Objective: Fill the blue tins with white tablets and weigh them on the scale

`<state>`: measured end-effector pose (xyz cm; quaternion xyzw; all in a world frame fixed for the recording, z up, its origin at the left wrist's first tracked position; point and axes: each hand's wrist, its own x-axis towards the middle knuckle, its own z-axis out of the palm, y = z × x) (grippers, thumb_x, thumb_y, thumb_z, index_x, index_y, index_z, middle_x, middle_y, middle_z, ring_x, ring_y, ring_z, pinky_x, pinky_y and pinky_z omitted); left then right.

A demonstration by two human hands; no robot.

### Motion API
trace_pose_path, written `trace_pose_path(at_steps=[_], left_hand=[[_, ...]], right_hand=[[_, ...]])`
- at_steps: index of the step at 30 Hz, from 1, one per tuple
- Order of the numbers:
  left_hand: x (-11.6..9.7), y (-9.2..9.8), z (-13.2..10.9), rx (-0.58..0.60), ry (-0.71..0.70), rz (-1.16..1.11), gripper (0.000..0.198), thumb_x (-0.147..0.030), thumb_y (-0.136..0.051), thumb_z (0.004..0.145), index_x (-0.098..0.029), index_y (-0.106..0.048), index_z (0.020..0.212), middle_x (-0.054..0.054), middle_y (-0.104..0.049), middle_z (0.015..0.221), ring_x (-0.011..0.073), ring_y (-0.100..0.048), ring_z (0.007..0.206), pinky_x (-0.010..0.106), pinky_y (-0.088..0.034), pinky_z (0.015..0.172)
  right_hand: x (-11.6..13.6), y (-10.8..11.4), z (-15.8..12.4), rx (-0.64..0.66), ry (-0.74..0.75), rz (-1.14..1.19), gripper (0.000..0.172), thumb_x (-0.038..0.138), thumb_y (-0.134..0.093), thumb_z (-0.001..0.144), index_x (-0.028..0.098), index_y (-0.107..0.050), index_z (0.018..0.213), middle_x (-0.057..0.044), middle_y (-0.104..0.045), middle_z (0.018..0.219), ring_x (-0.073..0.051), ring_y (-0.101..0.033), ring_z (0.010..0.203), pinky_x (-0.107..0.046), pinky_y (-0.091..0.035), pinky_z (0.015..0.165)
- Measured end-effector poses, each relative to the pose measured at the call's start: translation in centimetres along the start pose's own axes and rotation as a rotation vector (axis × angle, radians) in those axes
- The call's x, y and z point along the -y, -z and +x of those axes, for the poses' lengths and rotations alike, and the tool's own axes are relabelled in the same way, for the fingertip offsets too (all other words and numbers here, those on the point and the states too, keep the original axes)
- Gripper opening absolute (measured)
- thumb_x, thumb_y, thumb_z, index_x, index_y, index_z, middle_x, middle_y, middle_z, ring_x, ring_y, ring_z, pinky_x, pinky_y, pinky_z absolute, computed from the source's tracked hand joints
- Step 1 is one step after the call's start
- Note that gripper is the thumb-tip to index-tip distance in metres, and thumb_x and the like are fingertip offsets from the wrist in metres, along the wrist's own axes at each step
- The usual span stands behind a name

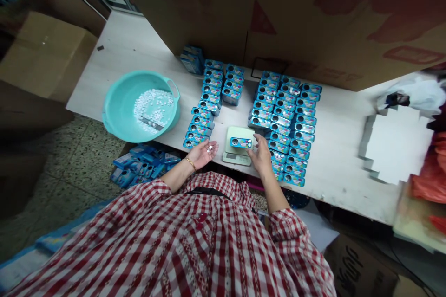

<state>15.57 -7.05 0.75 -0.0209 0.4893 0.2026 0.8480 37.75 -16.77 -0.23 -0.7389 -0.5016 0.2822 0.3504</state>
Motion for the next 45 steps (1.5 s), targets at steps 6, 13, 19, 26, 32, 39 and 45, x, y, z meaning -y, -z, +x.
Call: trace_pose_path(at_steps=[6,13,19,26,32,39,45], left_hand=[[0.6,0.1,-0.1,0.002,0.017,-0.007,0.027,-0.025,-0.042,0.084,-0.006,-0.06,0.082,0.01,-0.062,0.071,0.0117,-0.059,0.065,0.022,-0.049,0.061],[0.8,-1.2,-0.4,0.02,0.016,0.034,0.027,-0.027,-0.044,0.084,-0.007,-0.062,0.08,0.009,-0.061,0.073,0.0112,-0.058,0.066,0.022,-0.048,0.064],[1.3,-2.2,-0.8,0.045,0.023,0.063,0.027,-0.026,-0.043,0.084,-0.006,-0.062,0.081,0.01,-0.061,0.074,0.0116,-0.057,0.067,0.024,-0.047,0.065],[1.9,-4.5,-1.4,0.036,-0.303,0.528,0.023,-0.004,-0.05,0.069,-0.013,-0.062,0.087,0.005,-0.058,0.083,0.0114,-0.054,0.07,0.026,-0.044,0.071],[1.4,-7.1,-0.9,0.218,-0.594,1.089,0.02,-0.003,-0.051,0.067,-0.019,-0.061,0.07,0.007,-0.052,0.091,0.0223,-0.045,0.1,0.031,-0.029,0.096],[1.3,-8.2,-0.6,0.231,-0.53,1.055,0.024,0.001,-0.05,0.066,-0.019,-0.061,0.072,0.008,-0.05,0.091,0.0244,-0.04,0.109,0.031,-0.026,0.099],[-5.6,-4.1,-2.7,0.024,-0.866,1.01,0.023,-0.012,-0.054,0.073,-0.02,-0.062,0.092,0.007,-0.051,0.106,0.0208,-0.042,0.109,0.026,-0.032,0.094]], right_hand=[[1.6,1.3,-0.2,-0.086,0.125,-0.206,0.027,0.03,-0.049,0.079,0.02,-0.055,0.104,-0.008,-0.052,0.103,-0.02,-0.048,0.097,-0.036,-0.045,0.079],[1.5,0.9,0.7,-0.094,0.226,-0.465,0.021,0.028,-0.046,0.083,0.021,-0.064,0.09,-0.006,-0.055,0.088,-0.02,-0.047,0.083,-0.035,-0.042,0.074],[2.9,-1.6,1.1,0.041,0.323,-0.462,0.025,0.023,-0.04,0.086,0.021,-0.064,0.093,-0.007,-0.06,0.086,-0.019,-0.051,0.082,-0.032,-0.043,0.074],[4.4,-1.3,0.7,-0.06,0.286,-0.256,0.026,0.024,-0.039,0.087,0.019,-0.061,0.1,-0.007,-0.062,0.092,-0.016,-0.056,0.088,-0.029,-0.046,0.079],[4.2,0.5,-0.7,-0.116,0.249,-0.226,0.023,0.025,-0.041,0.086,0.02,-0.062,0.094,-0.006,-0.063,0.086,-0.016,-0.058,0.083,-0.032,-0.048,0.076],[3.6,0.9,-2.5,-0.135,0.245,-0.217,0.022,0.023,-0.043,0.085,0.021,-0.061,0.096,-0.006,-0.064,0.089,-0.017,-0.058,0.087,-0.035,-0.048,0.08],[2.0,1.7,-3.9,-0.13,0.241,-0.231,0.021,0.025,-0.045,0.083,0.022,-0.062,0.095,-0.005,-0.065,0.089,-0.018,-0.06,0.085,-0.036,-0.049,0.078]])
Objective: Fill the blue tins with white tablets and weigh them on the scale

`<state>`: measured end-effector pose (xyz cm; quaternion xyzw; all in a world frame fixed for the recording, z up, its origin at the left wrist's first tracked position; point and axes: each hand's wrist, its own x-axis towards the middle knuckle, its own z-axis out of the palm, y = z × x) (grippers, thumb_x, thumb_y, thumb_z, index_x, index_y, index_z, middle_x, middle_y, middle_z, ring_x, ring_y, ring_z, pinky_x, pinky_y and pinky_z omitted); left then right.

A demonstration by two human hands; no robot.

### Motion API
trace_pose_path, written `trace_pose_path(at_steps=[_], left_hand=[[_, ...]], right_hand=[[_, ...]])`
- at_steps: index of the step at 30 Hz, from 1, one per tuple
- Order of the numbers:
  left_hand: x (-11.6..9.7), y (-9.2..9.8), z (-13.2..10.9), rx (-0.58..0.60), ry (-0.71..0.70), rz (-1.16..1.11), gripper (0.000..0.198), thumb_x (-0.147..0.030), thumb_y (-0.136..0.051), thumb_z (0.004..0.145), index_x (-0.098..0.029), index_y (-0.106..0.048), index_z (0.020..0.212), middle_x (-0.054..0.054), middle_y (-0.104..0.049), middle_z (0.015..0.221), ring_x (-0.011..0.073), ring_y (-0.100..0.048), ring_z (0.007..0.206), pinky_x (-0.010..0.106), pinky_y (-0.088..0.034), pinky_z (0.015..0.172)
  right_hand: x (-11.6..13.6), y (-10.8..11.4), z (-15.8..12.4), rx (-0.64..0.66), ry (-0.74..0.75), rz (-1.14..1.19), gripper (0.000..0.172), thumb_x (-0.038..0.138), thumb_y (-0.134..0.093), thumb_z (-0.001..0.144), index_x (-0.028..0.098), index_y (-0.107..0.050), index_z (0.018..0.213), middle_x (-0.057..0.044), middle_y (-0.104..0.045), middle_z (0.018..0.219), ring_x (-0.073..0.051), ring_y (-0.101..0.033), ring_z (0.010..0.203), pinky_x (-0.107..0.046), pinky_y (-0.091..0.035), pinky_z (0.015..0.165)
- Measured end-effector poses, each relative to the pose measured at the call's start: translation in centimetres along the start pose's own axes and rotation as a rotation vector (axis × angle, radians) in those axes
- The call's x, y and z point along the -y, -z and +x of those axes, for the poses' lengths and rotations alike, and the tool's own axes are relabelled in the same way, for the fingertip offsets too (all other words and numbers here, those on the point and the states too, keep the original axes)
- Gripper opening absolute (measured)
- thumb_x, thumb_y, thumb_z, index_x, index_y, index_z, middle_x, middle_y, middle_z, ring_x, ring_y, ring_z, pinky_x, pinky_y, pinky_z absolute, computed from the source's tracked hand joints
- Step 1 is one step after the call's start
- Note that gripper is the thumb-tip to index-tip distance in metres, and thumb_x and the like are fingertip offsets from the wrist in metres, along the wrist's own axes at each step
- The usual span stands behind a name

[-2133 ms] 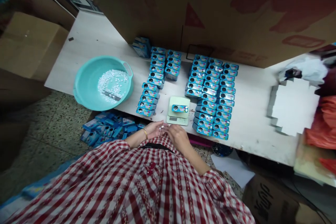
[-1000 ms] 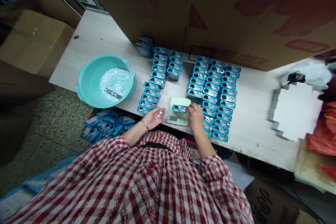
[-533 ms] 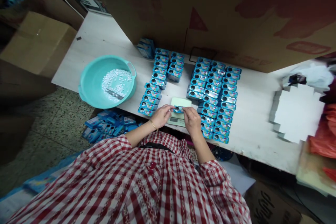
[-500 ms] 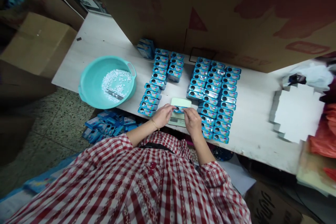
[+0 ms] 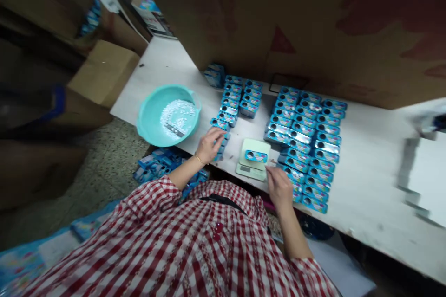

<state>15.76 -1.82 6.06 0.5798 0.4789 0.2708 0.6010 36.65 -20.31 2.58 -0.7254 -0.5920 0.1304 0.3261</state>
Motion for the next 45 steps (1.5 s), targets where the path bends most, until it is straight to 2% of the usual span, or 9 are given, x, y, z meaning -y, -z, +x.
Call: trace_pose_path(at_steps=[4,7,12,18,23,29,33,40,45], left_hand=[[2.7,8.4,2.5,-0.369,0.101,0.232,0.037,-0.015,-0.052,0.074,-0.02,-0.053,0.111,0.01,-0.044,0.122,0.0235,-0.039,0.115,0.031,-0.03,0.097],[5.7,13.0,4.8,-0.396,0.238,0.553,0.056,-0.016,-0.055,0.072,-0.014,-0.039,0.125,0.014,-0.037,0.131,0.0258,-0.028,0.125,0.035,-0.019,0.103],[9.5,17.6,8.1,-0.422,0.509,0.89,0.089,-0.042,-0.062,0.067,-0.007,-0.016,0.135,0.023,-0.021,0.139,0.0325,-0.017,0.129,0.04,-0.016,0.103],[11.4,22.3,11.2,-0.472,0.671,0.938,0.098,-0.057,-0.057,0.064,-0.014,-0.009,0.138,0.019,-0.012,0.143,0.0391,-0.019,0.126,0.049,-0.025,0.096],[13.3,22.5,11.4,-0.515,0.587,1.076,0.071,-0.058,-0.047,0.071,-0.019,-0.032,0.129,0.019,-0.03,0.133,0.0387,-0.032,0.116,0.053,-0.034,0.084],[14.3,22.7,11.3,-0.399,0.371,1.213,0.034,-0.038,-0.039,0.083,-0.012,-0.052,0.101,0.018,-0.051,0.109,0.0282,-0.05,0.099,0.039,-0.042,0.078],[12.8,24.6,10.8,-0.368,0.389,1.176,0.027,-0.028,-0.045,0.082,-0.008,-0.053,0.097,0.016,-0.059,0.092,0.0267,-0.055,0.091,0.038,-0.041,0.078],[8.6,24.9,7.6,-0.635,0.316,1.08,0.029,-0.025,-0.029,0.088,-0.009,-0.047,0.106,0.01,-0.057,0.097,0.0204,-0.052,0.095,0.033,-0.038,0.083],[10.2,20.3,7.5,-0.284,0.353,1.047,0.022,-0.028,-0.042,0.082,-0.017,-0.056,0.095,0.008,-0.057,0.095,0.0185,-0.052,0.095,0.028,-0.037,0.084]], right_hand=[[-0.7,-0.5,-0.9,0.029,0.01,-0.02,0.02,0.027,-0.046,0.083,0.02,-0.062,0.093,-0.007,-0.066,0.088,-0.019,-0.061,0.08,-0.034,-0.05,0.074],[-0.5,-1.2,-1.4,0.056,-0.01,-0.028,0.022,0.03,-0.045,0.083,0.02,-0.063,0.091,-0.007,-0.066,0.087,-0.02,-0.062,0.08,-0.034,-0.051,0.074],[0.1,-1.3,-3.4,0.069,-0.06,-0.076,0.023,0.034,-0.044,0.082,0.024,-0.062,0.093,-0.005,-0.066,0.088,-0.021,-0.063,0.082,-0.037,-0.051,0.075],[0.2,-1.2,-10.6,0.081,-0.167,-0.184,0.029,0.039,-0.042,0.082,0.023,-0.06,0.097,-0.005,-0.066,0.093,-0.022,-0.063,0.084,-0.036,-0.051,0.077],[2.4,-2.1,-13.8,0.123,-0.24,-0.228,0.028,0.039,-0.041,0.083,0.023,-0.062,0.093,-0.004,-0.067,0.089,-0.02,-0.064,0.08,-0.034,-0.052,0.073],[5.6,-3.0,-10.6,0.176,-0.245,-0.138,0.024,0.028,-0.041,0.085,0.023,-0.061,0.097,-0.004,-0.066,0.091,-0.018,-0.061,0.086,-0.031,-0.051,0.077],[6.0,-3.0,-8.8,0.175,-0.233,-0.088,0.023,0.025,-0.042,0.085,0.022,-0.061,0.096,-0.005,-0.065,0.089,-0.016,-0.06,0.084,-0.031,-0.05,0.078],[3.7,-2.5,-7.5,0.288,-0.141,-0.042,0.027,0.027,-0.037,0.087,0.02,-0.061,0.097,-0.005,-0.065,0.092,-0.016,-0.061,0.087,-0.03,-0.05,0.08],[2.2,-2.5,-7.2,0.373,-0.068,-0.04,0.027,0.032,-0.039,0.086,0.02,-0.062,0.095,-0.004,-0.066,0.092,-0.016,-0.062,0.086,-0.03,-0.051,0.08]])
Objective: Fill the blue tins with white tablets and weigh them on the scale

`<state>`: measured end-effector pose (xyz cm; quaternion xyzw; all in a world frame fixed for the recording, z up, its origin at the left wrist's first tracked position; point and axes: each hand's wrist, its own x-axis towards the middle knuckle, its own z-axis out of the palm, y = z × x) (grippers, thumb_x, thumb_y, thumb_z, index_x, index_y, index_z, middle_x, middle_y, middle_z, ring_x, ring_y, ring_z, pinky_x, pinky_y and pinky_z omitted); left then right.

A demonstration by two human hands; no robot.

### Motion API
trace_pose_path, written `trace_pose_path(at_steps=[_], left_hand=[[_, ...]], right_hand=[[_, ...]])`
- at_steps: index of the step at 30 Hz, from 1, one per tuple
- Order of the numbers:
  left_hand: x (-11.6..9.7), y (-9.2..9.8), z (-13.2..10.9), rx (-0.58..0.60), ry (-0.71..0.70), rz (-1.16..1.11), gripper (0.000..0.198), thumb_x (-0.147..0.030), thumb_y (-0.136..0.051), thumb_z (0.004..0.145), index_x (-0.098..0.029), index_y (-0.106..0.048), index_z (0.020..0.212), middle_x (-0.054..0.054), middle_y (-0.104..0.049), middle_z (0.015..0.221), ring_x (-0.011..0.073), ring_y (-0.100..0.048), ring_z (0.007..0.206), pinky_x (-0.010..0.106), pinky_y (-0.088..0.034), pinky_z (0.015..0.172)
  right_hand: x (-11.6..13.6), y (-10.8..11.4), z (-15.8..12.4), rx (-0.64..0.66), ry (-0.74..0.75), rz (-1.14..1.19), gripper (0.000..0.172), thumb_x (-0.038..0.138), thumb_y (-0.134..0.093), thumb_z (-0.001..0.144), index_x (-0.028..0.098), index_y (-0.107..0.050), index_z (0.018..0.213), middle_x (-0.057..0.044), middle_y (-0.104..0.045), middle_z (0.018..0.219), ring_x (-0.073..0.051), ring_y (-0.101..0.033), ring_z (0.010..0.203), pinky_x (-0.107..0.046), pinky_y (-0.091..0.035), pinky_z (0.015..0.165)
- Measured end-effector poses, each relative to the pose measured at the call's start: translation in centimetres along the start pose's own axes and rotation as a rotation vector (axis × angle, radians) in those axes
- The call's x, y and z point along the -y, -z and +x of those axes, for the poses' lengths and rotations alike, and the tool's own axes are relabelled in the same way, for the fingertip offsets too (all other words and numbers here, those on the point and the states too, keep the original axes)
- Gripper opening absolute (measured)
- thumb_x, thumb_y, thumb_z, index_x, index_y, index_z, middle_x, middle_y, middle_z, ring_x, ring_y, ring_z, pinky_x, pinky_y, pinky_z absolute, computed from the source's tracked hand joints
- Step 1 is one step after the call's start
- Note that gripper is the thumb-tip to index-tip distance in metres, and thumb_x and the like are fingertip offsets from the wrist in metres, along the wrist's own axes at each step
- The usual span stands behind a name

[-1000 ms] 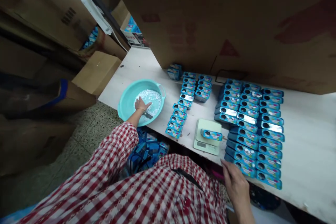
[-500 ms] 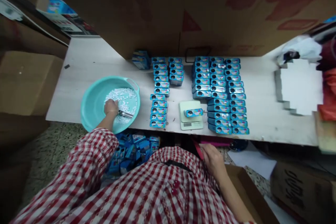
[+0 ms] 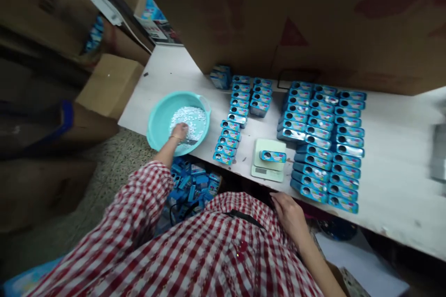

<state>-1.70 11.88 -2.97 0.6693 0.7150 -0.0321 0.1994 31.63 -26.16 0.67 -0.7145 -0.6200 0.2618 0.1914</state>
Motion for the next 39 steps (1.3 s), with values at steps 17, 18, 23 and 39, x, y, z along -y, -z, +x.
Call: trace_pose_path(at_steps=[17,18,23,39], left_hand=[[0.2,1.6,1.6,-0.263,-0.14,0.108,0.038,-0.02,-0.039,0.083,-0.019,-0.041,0.121,0.013,-0.037,0.125,0.024,-0.037,0.117,0.037,-0.031,0.094],[-0.1,1.6,1.8,-0.298,-0.115,0.086,0.042,-0.023,-0.043,0.082,-0.018,-0.038,0.123,0.014,-0.035,0.127,0.0255,-0.036,0.118,0.038,-0.032,0.094],[-0.1,-1.6,-0.3,0.107,0.194,0.043,0.077,-0.042,-0.075,0.049,-0.016,-0.042,0.114,0.019,-0.032,0.127,0.04,-0.035,0.116,0.047,-0.037,0.086],[-0.4,1.2,-3.2,0.323,0.129,-1.457,0.021,-0.035,-0.045,0.076,-0.018,-0.045,0.064,-0.004,-0.038,0.056,0.0037,-0.034,0.044,0.015,-0.029,0.04]], right_hand=[[-0.3,-2.0,-0.4,0.093,-0.087,0.013,0.033,0.04,-0.036,0.085,0.022,-0.063,0.092,-0.003,-0.067,0.092,-0.016,-0.063,0.086,-0.029,-0.052,0.077],[-0.2,-2.1,-0.4,0.1,-0.095,0.014,0.033,0.04,-0.036,0.085,0.022,-0.063,0.093,-0.003,-0.067,0.092,-0.016,-0.063,0.086,-0.029,-0.052,0.077],[-0.4,-2.9,-1.0,0.121,-0.145,0.019,0.032,0.039,-0.037,0.085,0.022,-0.062,0.096,-0.004,-0.066,0.095,-0.017,-0.062,0.087,-0.03,-0.051,0.076],[0.0,-1.2,0.6,0.111,-0.134,-0.024,0.029,0.027,-0.038,0.085,0.02,-0.062,0.1,-0.006,-0.065,0.097,-0.018,-0.06,0.09,-0.032,-0.047,0.082]])
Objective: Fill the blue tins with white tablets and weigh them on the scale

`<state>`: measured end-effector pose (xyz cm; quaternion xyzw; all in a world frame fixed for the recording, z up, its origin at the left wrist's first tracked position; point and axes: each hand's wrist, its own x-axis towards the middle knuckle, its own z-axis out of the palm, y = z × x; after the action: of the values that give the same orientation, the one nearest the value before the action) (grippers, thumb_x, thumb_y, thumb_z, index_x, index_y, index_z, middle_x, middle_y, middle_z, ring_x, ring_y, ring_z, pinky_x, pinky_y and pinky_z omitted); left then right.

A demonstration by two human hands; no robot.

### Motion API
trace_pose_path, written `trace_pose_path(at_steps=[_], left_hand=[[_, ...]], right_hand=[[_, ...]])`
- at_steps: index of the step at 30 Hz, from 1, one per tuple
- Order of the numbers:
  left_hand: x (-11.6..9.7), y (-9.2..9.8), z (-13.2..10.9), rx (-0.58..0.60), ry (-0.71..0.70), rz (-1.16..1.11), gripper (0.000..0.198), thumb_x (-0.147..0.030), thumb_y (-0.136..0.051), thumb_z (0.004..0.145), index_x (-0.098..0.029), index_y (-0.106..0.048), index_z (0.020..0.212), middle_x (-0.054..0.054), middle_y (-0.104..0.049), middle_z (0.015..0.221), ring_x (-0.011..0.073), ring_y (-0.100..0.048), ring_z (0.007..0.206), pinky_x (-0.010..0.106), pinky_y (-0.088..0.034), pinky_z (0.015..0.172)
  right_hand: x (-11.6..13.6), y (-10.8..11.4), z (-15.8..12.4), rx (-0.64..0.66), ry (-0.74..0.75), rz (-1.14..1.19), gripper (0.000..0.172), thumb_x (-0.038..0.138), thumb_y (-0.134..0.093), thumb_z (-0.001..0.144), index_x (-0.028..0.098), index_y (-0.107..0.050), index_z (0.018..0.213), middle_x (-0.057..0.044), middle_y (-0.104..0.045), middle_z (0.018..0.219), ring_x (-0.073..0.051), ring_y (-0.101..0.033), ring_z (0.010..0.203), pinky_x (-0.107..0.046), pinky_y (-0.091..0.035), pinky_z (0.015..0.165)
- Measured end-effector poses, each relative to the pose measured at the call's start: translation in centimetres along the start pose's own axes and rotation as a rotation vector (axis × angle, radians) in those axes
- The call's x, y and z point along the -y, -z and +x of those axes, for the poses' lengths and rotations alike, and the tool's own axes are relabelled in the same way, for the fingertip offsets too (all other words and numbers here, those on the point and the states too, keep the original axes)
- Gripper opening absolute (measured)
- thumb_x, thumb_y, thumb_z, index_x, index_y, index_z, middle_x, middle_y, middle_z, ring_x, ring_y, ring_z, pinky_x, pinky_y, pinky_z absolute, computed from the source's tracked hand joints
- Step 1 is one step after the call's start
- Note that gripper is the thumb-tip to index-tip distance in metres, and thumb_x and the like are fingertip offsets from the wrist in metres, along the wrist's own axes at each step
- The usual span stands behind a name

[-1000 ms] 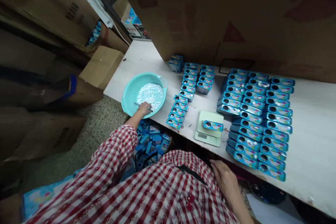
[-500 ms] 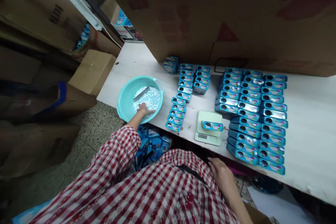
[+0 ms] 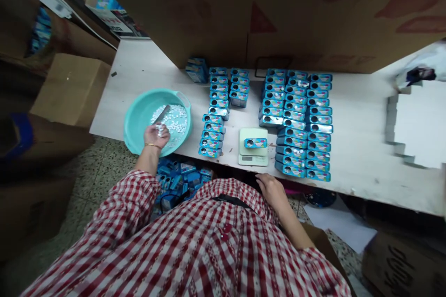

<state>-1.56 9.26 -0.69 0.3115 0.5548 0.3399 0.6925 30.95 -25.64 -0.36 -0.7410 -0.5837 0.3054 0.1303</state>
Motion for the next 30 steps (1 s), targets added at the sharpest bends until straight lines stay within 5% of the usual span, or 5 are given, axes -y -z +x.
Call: trace_pose_path(at_steps=[3,7,15,21,30], left_hand=[[-0.9,-0.6,-1.8,0.059,-0.055,-0.45,0.029,-0.036,-0.038,0.081,-0.017,-0.043,0.06,-0.003,-0.036,0.055,0.0039,-0.035,0.045,0.014,-0.03,0.04],[0.2,-5.5,-6.3,0.13,0.025,-0.513,0.028,-0.033,-0.038,0.084,-0.017,-0.047,0.063,-0.004,-0.035,0.054,0.0034,-0.033,0.042,0.014,-0.028,0.037],[9.7,-17.1,-14.4,0.292,0.645,-0.526,0.023,-0.026,-0.04,0.081,-0.015,-0.056,0.07,0.006,-0.06,0.074,0.0129,-0.058,0.07,0.027,-0.047,0.067],[12.7,-19.3,-14.6,0.332,0.772,-0.659,0.025,-0.026,-0.041,0.08,-0.012,-0.061,0.077,0.01,-0.065,0.085,0.02,-0.059,0.095,0.035,-0.041,0.09],[11.6,-21.6,-13.7,0.289,0.683,-0.657,0.024,-0.019,-0.04,0.079,-0.009,-0.062,0.075,0.008,-0.064,0.066,0.0144,-0.062,0.067,0.029,-0.047,0.077]], right_hand=[[0.2,0.6,0.0,0.021,-0.003,0.031,0.028,0.027,-0.038,0.085,0.019,-0.061,0.099,-0.006,-0.065,0.097,-0.018,-0.06,0.09,-0.033,-0.047,0.081],[3.4,2.4,1.2,-0.009,0.082,0.191,0.026,0.027,-0.04,0.086,0.021,-0.061,0.099,-0.005,-0.064,0.095,-0.016,-0.06,0.088,-0.032,-0.048,0.079],[11.8,4.0,5.6,-0.148,0.386,0.058,0.031,0.024,-0.042,0.085,0.018,-0.051,0.114,-0.011,-0.056,0.105,-0.02,-0.051,0.099,-0.034,-0.046,0.083],[9.5,1.8,6.4,-0.024,0.308,-0.23,0.031,0.008,-0.04,0.08,0.012,-0.054,0.108,-0.015,-0.055,0.106,-0.024,-0.052,0.095,-0.035,-0.048,0.074],[5.2,4.6,7.6,-0.339,0.308,0.149,0.018,0.023,-0.043,0.085,0.02,-0.061,0.089,-0.005,-0.061,0.088,-0.016,-0.056,0.086,-0.03,-0.048,0.078]])
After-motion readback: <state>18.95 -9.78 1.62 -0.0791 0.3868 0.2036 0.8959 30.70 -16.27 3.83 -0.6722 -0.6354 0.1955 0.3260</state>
